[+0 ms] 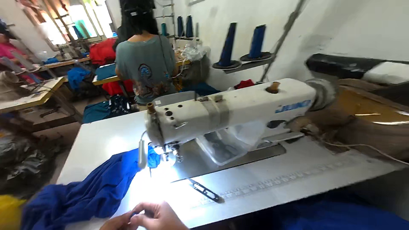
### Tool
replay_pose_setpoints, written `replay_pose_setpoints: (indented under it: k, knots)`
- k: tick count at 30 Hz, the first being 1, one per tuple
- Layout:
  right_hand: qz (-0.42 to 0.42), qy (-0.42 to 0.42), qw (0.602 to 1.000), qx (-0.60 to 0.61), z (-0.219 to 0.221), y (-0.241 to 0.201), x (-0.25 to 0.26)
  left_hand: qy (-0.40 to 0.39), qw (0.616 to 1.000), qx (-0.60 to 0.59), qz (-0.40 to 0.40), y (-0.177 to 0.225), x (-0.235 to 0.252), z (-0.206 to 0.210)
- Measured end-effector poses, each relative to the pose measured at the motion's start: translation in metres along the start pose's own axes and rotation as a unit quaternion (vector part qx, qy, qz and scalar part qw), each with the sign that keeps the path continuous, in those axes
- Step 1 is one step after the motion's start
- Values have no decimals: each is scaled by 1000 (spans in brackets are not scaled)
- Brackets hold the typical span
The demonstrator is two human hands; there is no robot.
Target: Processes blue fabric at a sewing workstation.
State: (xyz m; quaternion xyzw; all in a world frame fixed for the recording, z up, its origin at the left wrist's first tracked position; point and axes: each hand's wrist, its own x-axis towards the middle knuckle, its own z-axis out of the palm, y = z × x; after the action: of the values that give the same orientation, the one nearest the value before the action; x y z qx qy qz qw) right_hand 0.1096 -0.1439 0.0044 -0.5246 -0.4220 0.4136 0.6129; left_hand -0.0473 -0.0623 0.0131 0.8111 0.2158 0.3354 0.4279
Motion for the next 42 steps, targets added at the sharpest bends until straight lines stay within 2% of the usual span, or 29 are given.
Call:
replay_pose_setpoints:
  k: [5, 10, 17, 23, 27, 30, 35, 42]
  knots:
    - [-6, 11, 996, -90, 3, 6, -4, 68, 996, 32, -37, 0, -8, 12]
    - [-3, 10, 984, -175, 1, 10, -3, 114, 991, 49, -51, -18, -10, 10]
    - [7, 24, 961, -275, -25, 9, -6, 138, 979, 142, -52, -28, -3, -2]
    - [-28, 40, 904, -424, -44, 9, -22, 99, 969, 216, -63, -38, 2, 10]
    - [-84, 75, 862, -494, -53, 19, -32, 95, 957, 267, -62, -50, 5, 25]
    - [-117, 97, 844, -515, -58, 28, -37, 113, 947, 294, -66, -52, 8, 30]
    - [-127, 125, 834, -522, -63, 34, -41, 111, 937, 324, -67, -52, 10, 31]
    - [-135, 189, 819, -525, -80, 22, -54, 109, 947, 294, -74, -55, 10, 26]
